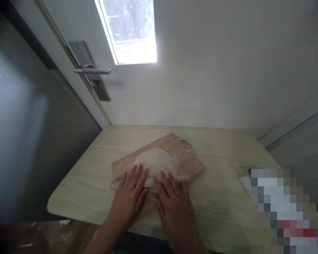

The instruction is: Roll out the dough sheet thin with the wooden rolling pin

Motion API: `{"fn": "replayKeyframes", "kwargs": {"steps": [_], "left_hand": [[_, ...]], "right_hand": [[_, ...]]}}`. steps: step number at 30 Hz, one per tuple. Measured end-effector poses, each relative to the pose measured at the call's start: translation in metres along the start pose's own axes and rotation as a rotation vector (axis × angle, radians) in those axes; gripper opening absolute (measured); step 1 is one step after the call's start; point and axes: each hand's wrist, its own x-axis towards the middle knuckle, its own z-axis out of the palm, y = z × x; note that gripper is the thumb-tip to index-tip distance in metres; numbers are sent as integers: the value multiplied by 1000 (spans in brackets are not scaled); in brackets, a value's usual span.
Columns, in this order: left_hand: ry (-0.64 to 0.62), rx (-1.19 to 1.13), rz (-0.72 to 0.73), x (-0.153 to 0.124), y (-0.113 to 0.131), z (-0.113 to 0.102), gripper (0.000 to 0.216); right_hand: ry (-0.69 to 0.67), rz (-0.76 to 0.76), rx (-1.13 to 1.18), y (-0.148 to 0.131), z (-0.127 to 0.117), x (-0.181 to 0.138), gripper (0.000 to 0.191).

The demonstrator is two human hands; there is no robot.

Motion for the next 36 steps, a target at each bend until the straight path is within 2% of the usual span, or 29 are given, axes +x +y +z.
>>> {"fn": "replayKeyframes", "kwargs": {"steps": [3,7,10,13,15,18,23,26,29,33,36], "left_hand": [[-23,-5,-28,14,-6,-1,44],[-97,-41,-138,67,-23,2,40],[-195,-113,-144,109,-42,9,39],[-222,-122,-138,126,-54,11,39],[-208,-121,-165,119,-51,8,39],[-136,-100,-182,82,-33,3,39],[33,-1,-37,9,-5,2,40],[57,37,30,-2,-6,3,44],[1,43,-28,28,-15,4,44],[-177,-6,-159,101,-39,6,43],[-221,-15,-127,138,-56,8,35]], "right_hand": [[-29,25,26,5,2,15,43],[-46,73,39,18,3,71,42],[-93,117,15,27,4,114,43],[-119,152,17,29,4,136,41],[-121,135,23,27,3,131,41],[-70,115,39,19,2,96,41],[38,73,59,2,0,16,39],[47,21,44,1,2,3,43],[37,62,29,12,7,32,41],[-7,156,-2,32,12,107,42],[-52,202,2,40,9,148,43]]}}
